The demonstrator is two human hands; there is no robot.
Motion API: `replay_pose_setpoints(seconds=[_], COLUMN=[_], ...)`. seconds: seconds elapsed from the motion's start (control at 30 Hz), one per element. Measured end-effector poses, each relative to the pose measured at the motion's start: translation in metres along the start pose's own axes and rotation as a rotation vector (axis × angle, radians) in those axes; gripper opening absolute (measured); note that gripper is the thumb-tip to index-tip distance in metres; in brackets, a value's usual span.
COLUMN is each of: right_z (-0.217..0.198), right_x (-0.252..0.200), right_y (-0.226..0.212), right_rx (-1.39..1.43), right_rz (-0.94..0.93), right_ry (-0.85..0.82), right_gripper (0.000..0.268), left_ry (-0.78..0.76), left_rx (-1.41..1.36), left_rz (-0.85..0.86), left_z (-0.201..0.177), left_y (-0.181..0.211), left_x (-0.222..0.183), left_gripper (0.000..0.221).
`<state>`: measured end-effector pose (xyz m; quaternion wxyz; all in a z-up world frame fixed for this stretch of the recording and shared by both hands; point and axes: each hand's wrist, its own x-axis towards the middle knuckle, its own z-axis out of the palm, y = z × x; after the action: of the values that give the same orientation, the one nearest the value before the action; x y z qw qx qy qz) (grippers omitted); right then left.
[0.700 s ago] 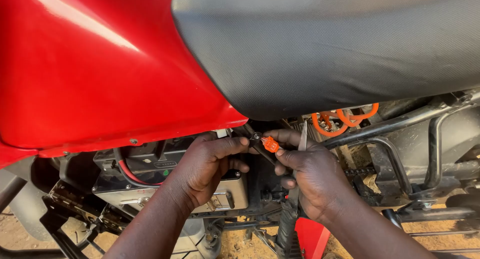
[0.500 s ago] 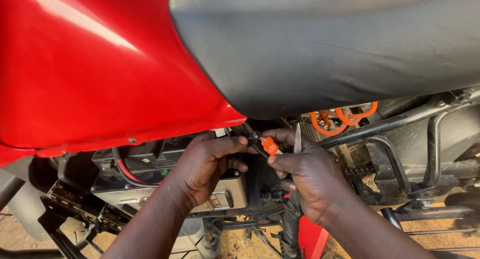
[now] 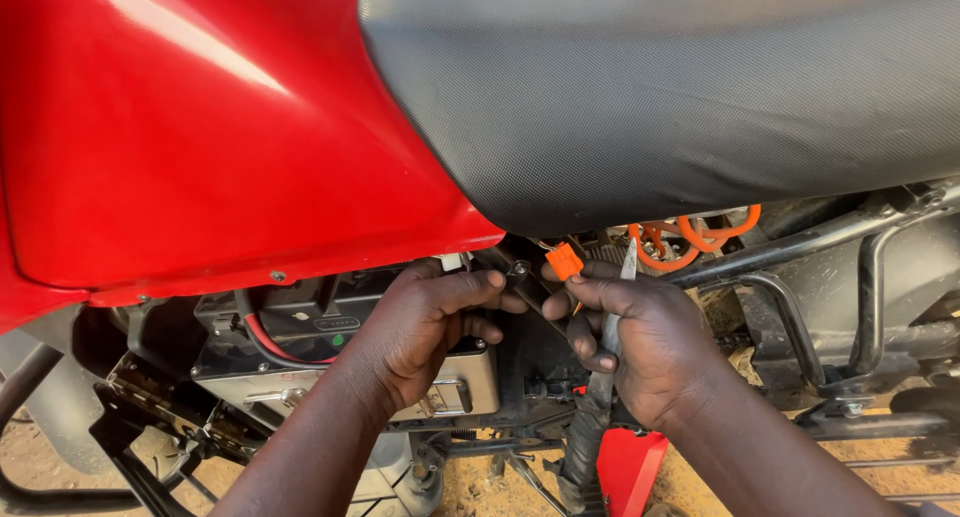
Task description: Repairing or maintaining motorcycle electrical systems by manipulating wires and using pliers.
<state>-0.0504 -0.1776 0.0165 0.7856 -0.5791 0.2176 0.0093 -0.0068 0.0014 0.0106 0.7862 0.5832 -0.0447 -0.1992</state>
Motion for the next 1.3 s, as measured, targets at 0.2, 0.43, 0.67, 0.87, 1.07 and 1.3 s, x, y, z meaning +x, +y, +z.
replay_pose_setpoints(seconds=[0.2,0.43,0.67,0.87,1.07,1.3], right_z=[-0.001,-0.006,-0.007,-0.008,-0.010,-0.011], right_x=[0.002,0.005,0.007,0.013,0.011,0.014], right_y=[0.002,0.005,0.007,0.015,0.018,0.013], right_rx=[-0.041,-0.040,-0.050,-0.127,-0.245,-0.334], right_rz=[-0.005,0.004,-0.008,-0.120,-0.261,-0.190], right_ry=[0.038,0.035,0.018,0.000,-0.057,-0.043], right_gripper=[0.006,0.006,0.017,0.010,0.035,0.017], left_ry=[-0.011,-0.017,-0.009,-0.004,-0.013,-0.024], left_rx=[0.014,0.011,0.000,0.002,-0.004,-0.003], left_rz=[0.000,-0.003,-0.001,-0.007,-0.003,0.006], left_z=[0.000,-0.002,-0.002,-0.003,-0.002,-0.004], left_y=[0.001,-0.002,-0.004,-0.004,-0.003,-0.005], left_x=[-0.001,0.001,0.003,0.002,0.002,0.003], left_gripper=[0.027,0.025,0.024,0.024,0.024,0.023])
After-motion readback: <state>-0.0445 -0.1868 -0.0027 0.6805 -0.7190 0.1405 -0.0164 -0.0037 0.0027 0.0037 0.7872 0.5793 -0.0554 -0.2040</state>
